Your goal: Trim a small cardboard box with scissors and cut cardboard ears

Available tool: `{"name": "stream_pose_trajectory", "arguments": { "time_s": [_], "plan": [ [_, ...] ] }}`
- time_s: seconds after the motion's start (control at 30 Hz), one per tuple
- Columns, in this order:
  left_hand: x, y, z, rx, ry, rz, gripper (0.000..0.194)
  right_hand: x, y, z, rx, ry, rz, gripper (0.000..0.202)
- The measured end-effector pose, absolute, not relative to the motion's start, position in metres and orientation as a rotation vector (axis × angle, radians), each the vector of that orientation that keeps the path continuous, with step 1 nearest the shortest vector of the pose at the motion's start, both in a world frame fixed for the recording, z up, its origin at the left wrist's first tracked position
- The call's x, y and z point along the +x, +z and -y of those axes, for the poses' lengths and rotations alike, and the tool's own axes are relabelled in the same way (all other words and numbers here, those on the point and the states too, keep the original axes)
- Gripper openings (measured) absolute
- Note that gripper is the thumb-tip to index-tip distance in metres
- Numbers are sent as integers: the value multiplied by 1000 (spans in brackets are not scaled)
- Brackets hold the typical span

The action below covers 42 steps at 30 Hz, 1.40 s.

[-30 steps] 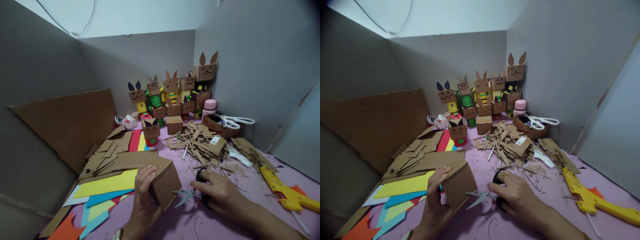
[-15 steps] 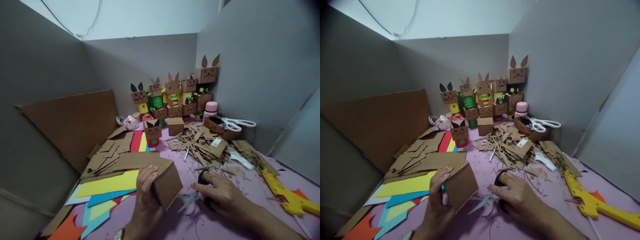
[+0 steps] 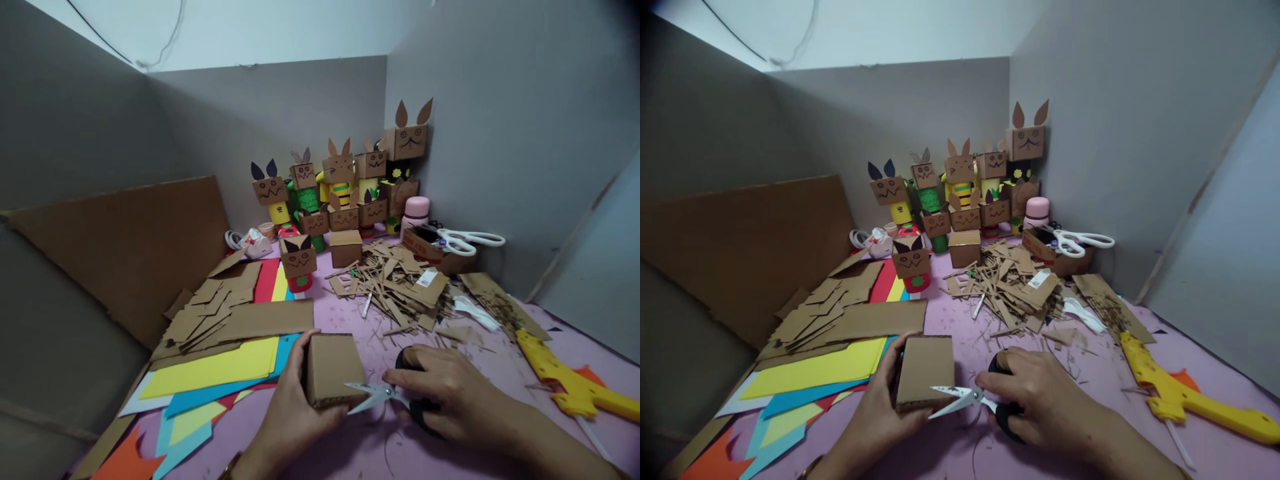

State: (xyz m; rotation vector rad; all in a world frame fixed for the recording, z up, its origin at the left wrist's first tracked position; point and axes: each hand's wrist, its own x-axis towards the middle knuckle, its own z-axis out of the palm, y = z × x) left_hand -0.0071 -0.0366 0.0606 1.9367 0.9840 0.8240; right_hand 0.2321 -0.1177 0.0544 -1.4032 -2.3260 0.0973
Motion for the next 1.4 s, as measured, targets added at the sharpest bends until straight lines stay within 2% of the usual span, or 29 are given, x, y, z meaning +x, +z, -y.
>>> {"name": "stream_pose_trajectory", "arguments": {
  "time_s": [0.3,0.63,0.8,1.23,1.4],
  "plan": [
    [-8,61,36,1991,787,-959,84,229,57,123,-1410,39,2417,35],
    [-10,59,33,1948,775,-926,85,228,50,122,-1429,-167,2451,46],
    [-10,59,34,1944,757,-940,85,228,47,120,-1406,-125,2427,41],
    [-12,58,33,1930,681,-942,88,229,49,125,-1370,-239,2354,44],
    [-10,58,34,1931,669,-960,90,225,53,125,-1358,-263,2354,35]
  ]
}}
